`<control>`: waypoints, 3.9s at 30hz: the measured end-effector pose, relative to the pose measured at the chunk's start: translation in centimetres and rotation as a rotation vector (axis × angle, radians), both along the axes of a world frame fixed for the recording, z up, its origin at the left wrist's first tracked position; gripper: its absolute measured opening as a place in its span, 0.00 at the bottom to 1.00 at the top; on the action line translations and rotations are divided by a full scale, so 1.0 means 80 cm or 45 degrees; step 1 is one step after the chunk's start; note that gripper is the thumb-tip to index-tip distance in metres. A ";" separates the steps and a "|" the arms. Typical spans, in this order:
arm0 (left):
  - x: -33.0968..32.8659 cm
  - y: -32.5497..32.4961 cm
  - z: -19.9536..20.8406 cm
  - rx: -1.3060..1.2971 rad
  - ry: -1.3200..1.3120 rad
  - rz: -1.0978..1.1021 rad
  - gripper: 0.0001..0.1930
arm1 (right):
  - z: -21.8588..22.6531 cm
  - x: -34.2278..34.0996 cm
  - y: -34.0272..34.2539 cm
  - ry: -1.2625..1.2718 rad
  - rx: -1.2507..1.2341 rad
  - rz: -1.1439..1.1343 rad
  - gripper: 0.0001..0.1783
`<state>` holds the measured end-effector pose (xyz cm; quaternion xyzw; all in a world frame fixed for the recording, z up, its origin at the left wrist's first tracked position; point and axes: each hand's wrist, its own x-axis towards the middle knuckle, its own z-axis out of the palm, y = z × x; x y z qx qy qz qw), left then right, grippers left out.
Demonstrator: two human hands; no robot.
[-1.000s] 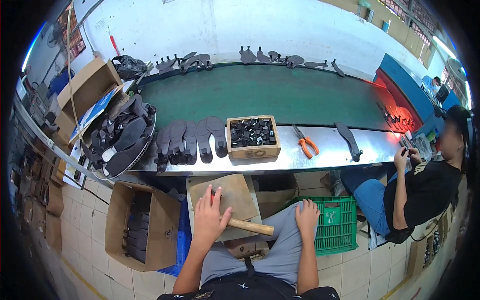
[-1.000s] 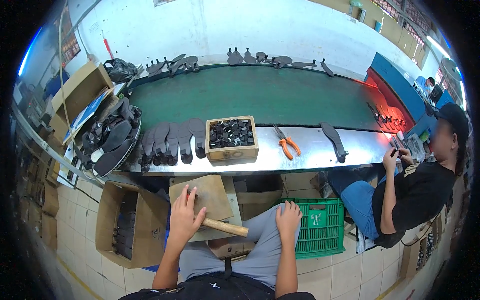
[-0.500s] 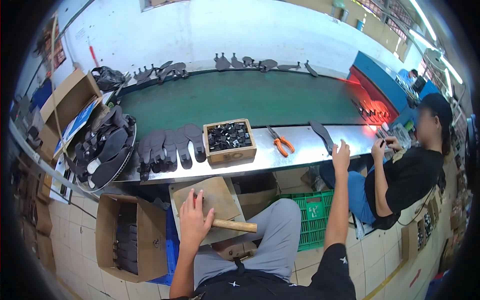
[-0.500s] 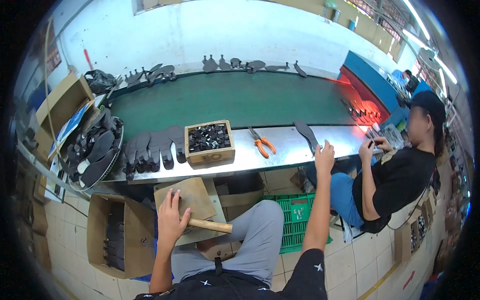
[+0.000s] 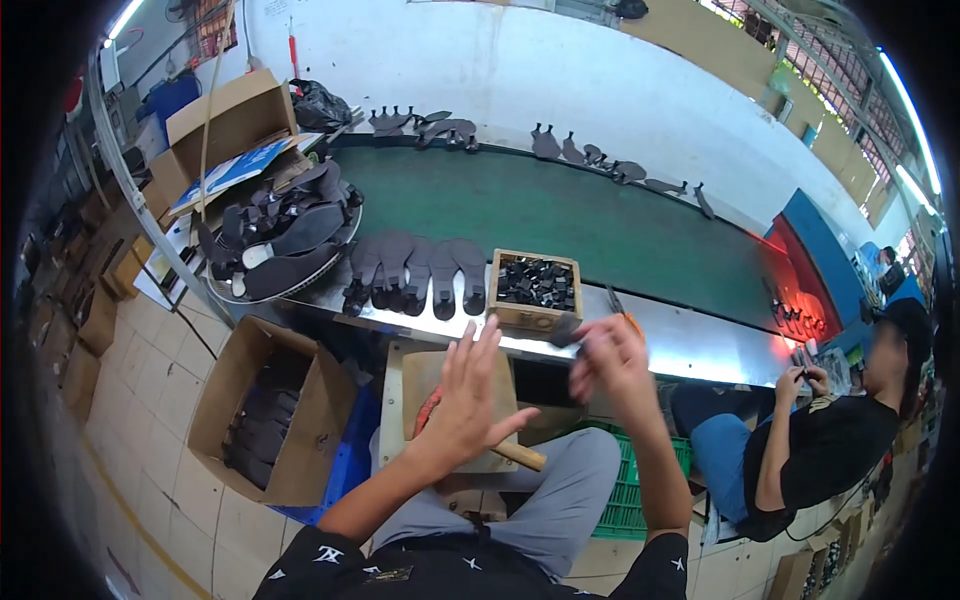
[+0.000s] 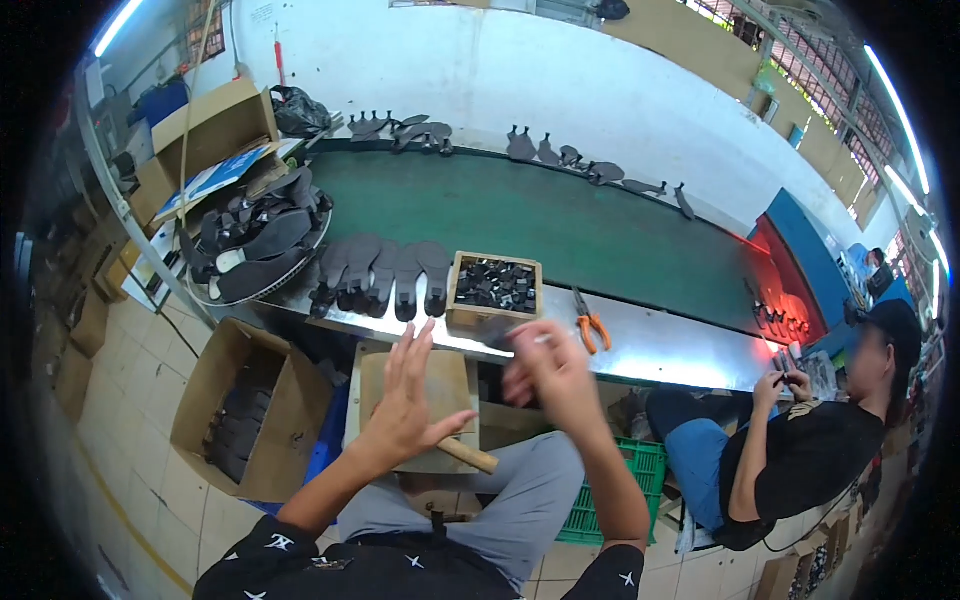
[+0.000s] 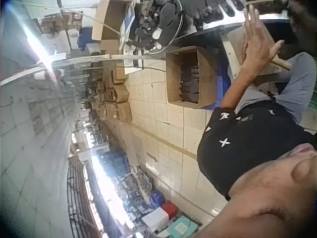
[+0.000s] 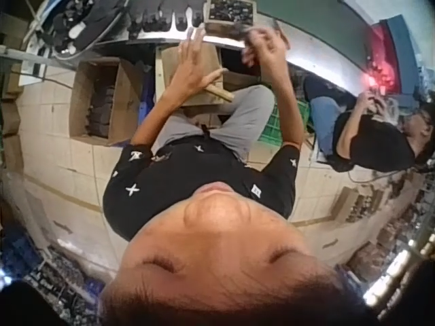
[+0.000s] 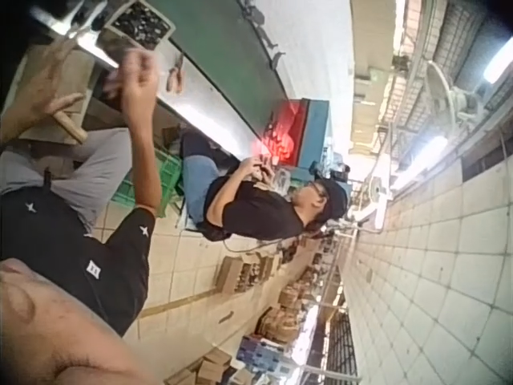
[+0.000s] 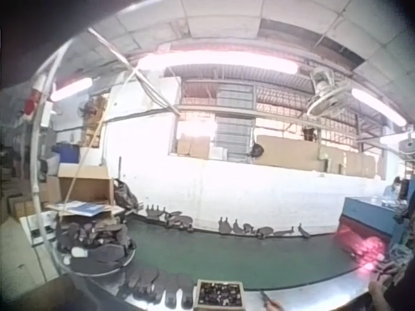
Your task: Attaching heels to shoe soles using a hammer and small nails.
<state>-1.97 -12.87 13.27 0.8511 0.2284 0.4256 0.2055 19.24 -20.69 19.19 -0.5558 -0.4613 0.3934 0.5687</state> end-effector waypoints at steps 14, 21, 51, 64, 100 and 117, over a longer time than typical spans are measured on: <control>-0.111 -0.019 0.069 -0.559 -0.677 -0.337 0.30 | -0.151 -0.104 -0.056 -1.368 -0.607 0.220 0.52; -0.036 0.043 -0.001 -1.177 -0.572 -0.420 0.21 | -0.214 -0.055 -0.153 -0.721 -0.031 -0.212 0.26; 0.184 0.295 -0.044 -0.170 0.411 -0.025 0.12 | -0.189 -0.069 -0.224 0.447 0.171 -0.646 0.08; 0.020 -0.001 0.086 -0.860 -0.425 -0.794 0.15 | -0.017 -0.071 -0.106 0.195 0.464 -0.367 0.14; -0.035 0.096 -0.144 -0.343 0.001 0.011 0.16 | -0.154 -0.080 0.097 -0.624 0.251 0.105 0.11; -0.036 0.107 -0.114 -0.864 -0.075 -0.244 0.16 | -0.101 -0.114 0.004 -0.485 -0.101 -0.090 0.18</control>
